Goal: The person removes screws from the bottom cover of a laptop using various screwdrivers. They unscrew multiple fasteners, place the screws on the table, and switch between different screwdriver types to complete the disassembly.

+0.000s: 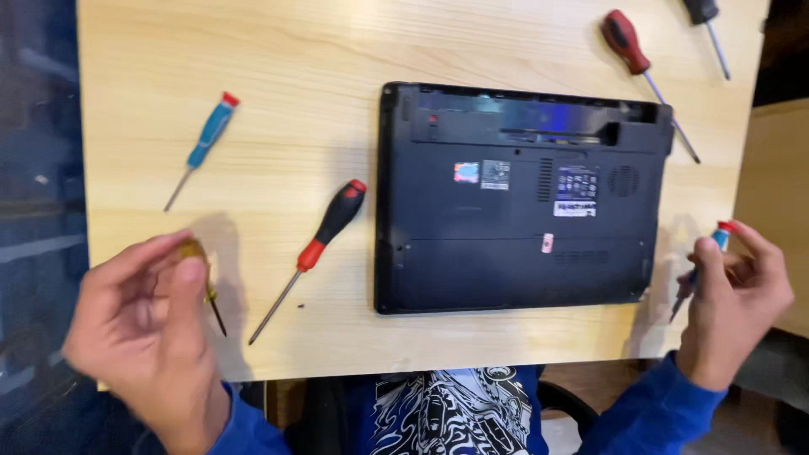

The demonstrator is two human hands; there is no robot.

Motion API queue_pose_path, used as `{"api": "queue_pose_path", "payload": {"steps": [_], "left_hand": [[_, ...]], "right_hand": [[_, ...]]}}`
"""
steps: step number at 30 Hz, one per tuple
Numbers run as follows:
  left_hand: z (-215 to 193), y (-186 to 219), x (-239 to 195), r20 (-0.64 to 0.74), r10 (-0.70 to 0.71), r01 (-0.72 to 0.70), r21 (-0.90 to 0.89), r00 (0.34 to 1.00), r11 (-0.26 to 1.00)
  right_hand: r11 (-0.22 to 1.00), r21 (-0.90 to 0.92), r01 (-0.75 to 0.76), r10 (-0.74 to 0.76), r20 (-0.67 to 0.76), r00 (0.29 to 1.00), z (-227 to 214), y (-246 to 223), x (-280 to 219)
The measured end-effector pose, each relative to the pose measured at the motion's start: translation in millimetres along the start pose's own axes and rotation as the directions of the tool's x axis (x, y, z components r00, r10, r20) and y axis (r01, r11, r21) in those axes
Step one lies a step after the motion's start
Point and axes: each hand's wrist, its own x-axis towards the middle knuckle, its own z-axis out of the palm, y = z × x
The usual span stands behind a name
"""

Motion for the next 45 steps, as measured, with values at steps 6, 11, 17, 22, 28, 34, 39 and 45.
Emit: {"api": "queue_pose_path", "payload": {"steps": [6,11,17,22,28,34,39,45], "left_hand": [[38.7,8.5,-22.1,0.198,-0.068,0.207,-0.856,0.978,0.474],[71.2,33.5,-34.4,0.382,-0.132,0.404,-0.85,0.915,0.339],[87.2,42.5,-31.0,0.323,-0.093,0.335,-0.877,0.942,0.345],[87.3,68.8,-36.0,0.357,0.003,0.314,-0.825,0.934,0.47],[103.5,91.5,-61.1,0.486,0.161,0.337,-0.774,0.859,0.537],[90.9,62.9,-47.2,0.328,0.123,0.127,-0.645,0.937,0.754],[77.3,39.9,-36.8,0.173,0.056,-0.005,-0.284,0.983,0.959],[85.7,24.6,-58.7,0.344,0.086,-0.023,-0.184,0.935,0.983]], "right_hand": [[0.953,-0.173,0.247,-0.231,0.109,0.967,11.4,33.6,35.3],[0.9,-0.33,0.285,-0.24,0.171,0.956,20.7,37.1,45.4],[0.888,-0.331,0.319,-0.252,0.23,0.94,14.7,25.6,36.3],[0.934,-0.016,0.356,-0.346,0.198,0.917,15.7,-77.6,-33.2],[0.819,0.483,0.311,-0.519,0.391,0.76,59.1,-122.8,-101.1],[0.793,0.61,-0.015,-0.315,0.43,0.846,69.6,-130.2,-102.3],[0.748,0.662,-0.047,-0.285,0.385,0.878,101.0,-135.3,-99.2],[0.816,0.571,0.095,-0.357,0.369,0.858,125.3,-149.0,-112.5]]}}
